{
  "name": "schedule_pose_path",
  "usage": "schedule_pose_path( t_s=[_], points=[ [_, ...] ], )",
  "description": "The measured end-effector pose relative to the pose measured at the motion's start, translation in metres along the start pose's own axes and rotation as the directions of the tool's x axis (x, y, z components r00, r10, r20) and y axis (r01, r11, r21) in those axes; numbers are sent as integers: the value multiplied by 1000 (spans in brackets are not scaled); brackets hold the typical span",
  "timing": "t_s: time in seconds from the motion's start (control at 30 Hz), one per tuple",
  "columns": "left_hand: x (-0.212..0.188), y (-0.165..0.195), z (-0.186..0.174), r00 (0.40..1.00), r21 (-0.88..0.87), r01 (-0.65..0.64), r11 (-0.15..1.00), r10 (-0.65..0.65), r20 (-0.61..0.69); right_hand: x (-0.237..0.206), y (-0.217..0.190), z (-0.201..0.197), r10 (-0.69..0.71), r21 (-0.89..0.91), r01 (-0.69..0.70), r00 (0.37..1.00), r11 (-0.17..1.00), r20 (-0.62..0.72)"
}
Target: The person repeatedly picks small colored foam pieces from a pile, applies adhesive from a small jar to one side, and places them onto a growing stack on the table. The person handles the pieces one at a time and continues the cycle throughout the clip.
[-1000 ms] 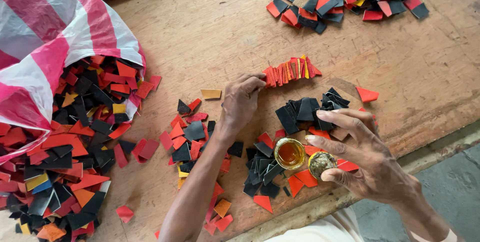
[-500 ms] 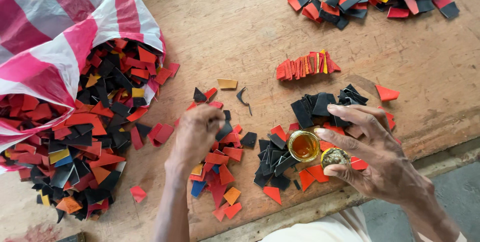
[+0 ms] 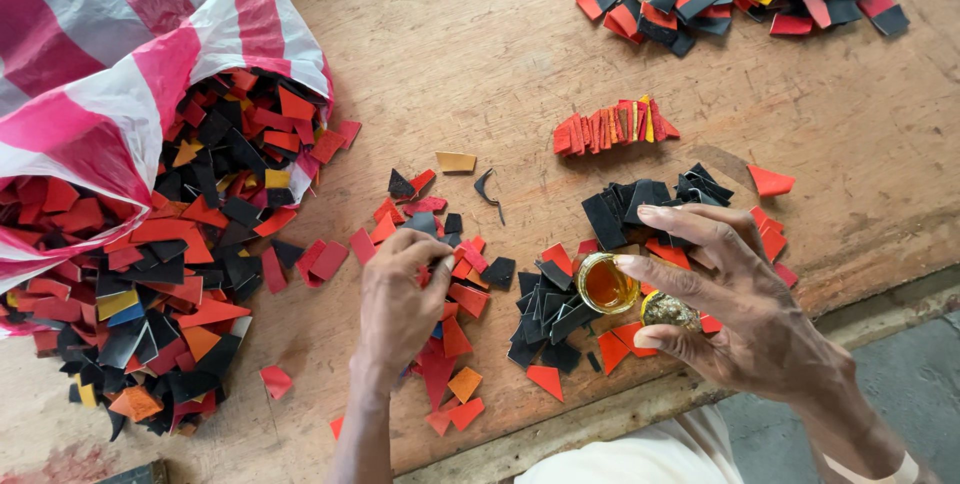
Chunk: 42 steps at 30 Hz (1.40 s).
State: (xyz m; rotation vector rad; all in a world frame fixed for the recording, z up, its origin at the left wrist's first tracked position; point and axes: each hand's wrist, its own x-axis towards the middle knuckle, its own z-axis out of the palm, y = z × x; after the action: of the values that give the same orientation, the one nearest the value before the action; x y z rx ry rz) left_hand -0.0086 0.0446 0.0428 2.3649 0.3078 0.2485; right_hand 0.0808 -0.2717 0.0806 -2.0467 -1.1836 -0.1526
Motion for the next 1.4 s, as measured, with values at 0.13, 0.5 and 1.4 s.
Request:
schedule_pose_path(
  t_s=[0.13,0.5,1.4],
  points=[
    [2,-7,3,976,-424,207,882,-216,26,0,-1,0,21,35,-21,1000,999,5],
    [8,16,37,925,-832,368,415,-256,281,7,-3,21,6,-33,-3,997,999,82],
    [1,35,58,950,-945,314,-91,20,313,19,1,43,-38,-126,54,991,991,127]
  ],
)
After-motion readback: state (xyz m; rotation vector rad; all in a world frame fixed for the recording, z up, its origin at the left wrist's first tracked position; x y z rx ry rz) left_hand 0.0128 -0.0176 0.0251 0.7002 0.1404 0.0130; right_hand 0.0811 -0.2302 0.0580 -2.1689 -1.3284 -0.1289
